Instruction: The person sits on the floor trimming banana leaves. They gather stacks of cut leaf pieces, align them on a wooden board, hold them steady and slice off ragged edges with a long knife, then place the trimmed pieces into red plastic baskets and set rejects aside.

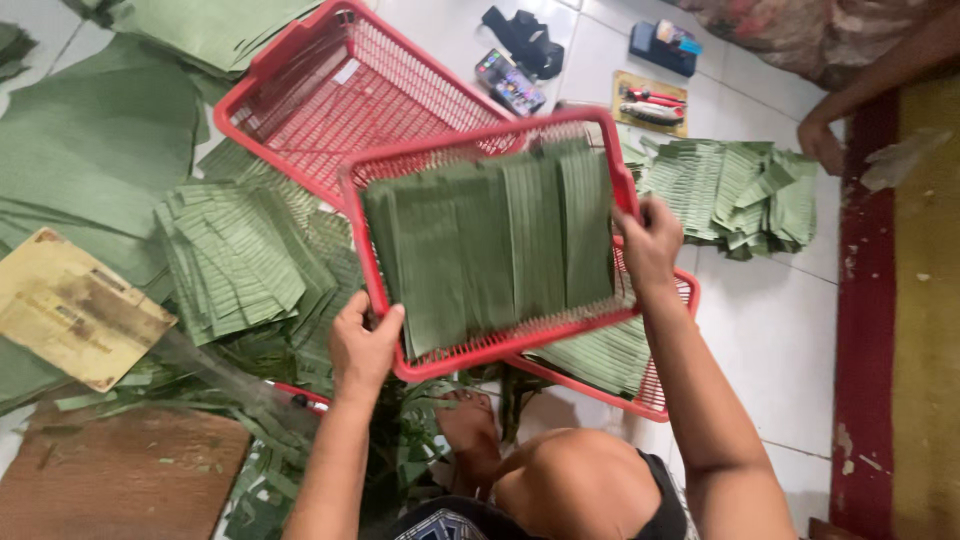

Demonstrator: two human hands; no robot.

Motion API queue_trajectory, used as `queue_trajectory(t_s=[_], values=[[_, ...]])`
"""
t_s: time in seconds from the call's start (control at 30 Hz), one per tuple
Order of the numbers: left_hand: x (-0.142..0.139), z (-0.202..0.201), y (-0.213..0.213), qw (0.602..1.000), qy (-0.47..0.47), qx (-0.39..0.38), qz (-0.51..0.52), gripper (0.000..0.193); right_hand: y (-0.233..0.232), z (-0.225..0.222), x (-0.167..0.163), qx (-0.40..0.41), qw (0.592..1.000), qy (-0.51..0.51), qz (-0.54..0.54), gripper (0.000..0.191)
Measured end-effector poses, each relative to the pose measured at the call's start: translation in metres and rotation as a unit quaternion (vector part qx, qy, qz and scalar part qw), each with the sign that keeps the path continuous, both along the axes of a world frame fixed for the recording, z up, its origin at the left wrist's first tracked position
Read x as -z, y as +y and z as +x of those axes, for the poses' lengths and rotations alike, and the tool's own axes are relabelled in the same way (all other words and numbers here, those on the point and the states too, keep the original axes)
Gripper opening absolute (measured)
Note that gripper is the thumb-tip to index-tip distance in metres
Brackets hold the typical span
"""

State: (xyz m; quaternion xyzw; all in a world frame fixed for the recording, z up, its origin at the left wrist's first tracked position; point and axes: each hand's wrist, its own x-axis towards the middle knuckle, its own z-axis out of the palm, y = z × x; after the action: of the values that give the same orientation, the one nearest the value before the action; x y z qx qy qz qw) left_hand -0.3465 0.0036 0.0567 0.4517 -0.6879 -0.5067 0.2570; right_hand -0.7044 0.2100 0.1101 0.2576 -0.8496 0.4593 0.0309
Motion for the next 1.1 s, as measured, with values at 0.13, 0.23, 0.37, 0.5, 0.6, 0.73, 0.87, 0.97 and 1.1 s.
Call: queue_trajectory(t_s=[0.13, 0.23, 0.37, 0.5, 0.6, 0.73, 0.87, 0.97, 1.1], values=[[0.009, -0.008, 0.045, 0.999, 0.017, -0.033, -0.026, 0.023, 0.080, 0.037, 0.026, 0.037, 0.996, -0.072, -0.044, 0.014], [0.019, -0.004, 0.066, 0.995, 0.029, -0.039, -0.086, 0.035, 0.128, 0.066, 0.054, 0.088, 0.983, -0.154, -0.044, 0.019], [0.024, 0.004, 0.070, 0.993, 0.039, -0.015, -0.110, 0.034, 0.148, 0.075, 0.059, 0.100, 0.982, -0.160, 0.027, 0.027], [0.019, 0.001, 0.066, 0.995, 0.037, -0.018, -0.088, 0.033, 0.112, 0.058, 0.011, 0.055, 0.935, 0.217, 0.275, 0.050], [0.015, 0.000, 0.065, 0.994, 0.036, -0.012, -0.101, 0.033, 0.050, 0.044, -0.027, -0.067, 0.963, 0.206, 0.158, 0.042], [0.009, 0.000, 0.061, 0.995, 0.031, -0.003, -0.099, 0.032, -0.051, 0.042, -0.033, -0.286, 0.919, 0.184, 0.199, 0.040], [-0.001, -0.001, 0.056, 0.994, 0.052, -0.004, -0.093, 0.029, -0.113, 0.038, -0.012, -0.331, 0.858, 0.030, 0.390, 0.034], [-0.005, 0.002, 0.052, 0.997, 0.072, -0.005, 0.025, 0.025, -0.113, 0.030, 0.004, -0.327, 0.865, 0.087, 0.370, 0.034], [0.016, 0.010, 0.052, 0.970, 0.236, -0.044, 0.026, 0.037, -0.088, 0.019, 0.020, -0.259, 0.897, 0.118, 0.339, 0.033]])
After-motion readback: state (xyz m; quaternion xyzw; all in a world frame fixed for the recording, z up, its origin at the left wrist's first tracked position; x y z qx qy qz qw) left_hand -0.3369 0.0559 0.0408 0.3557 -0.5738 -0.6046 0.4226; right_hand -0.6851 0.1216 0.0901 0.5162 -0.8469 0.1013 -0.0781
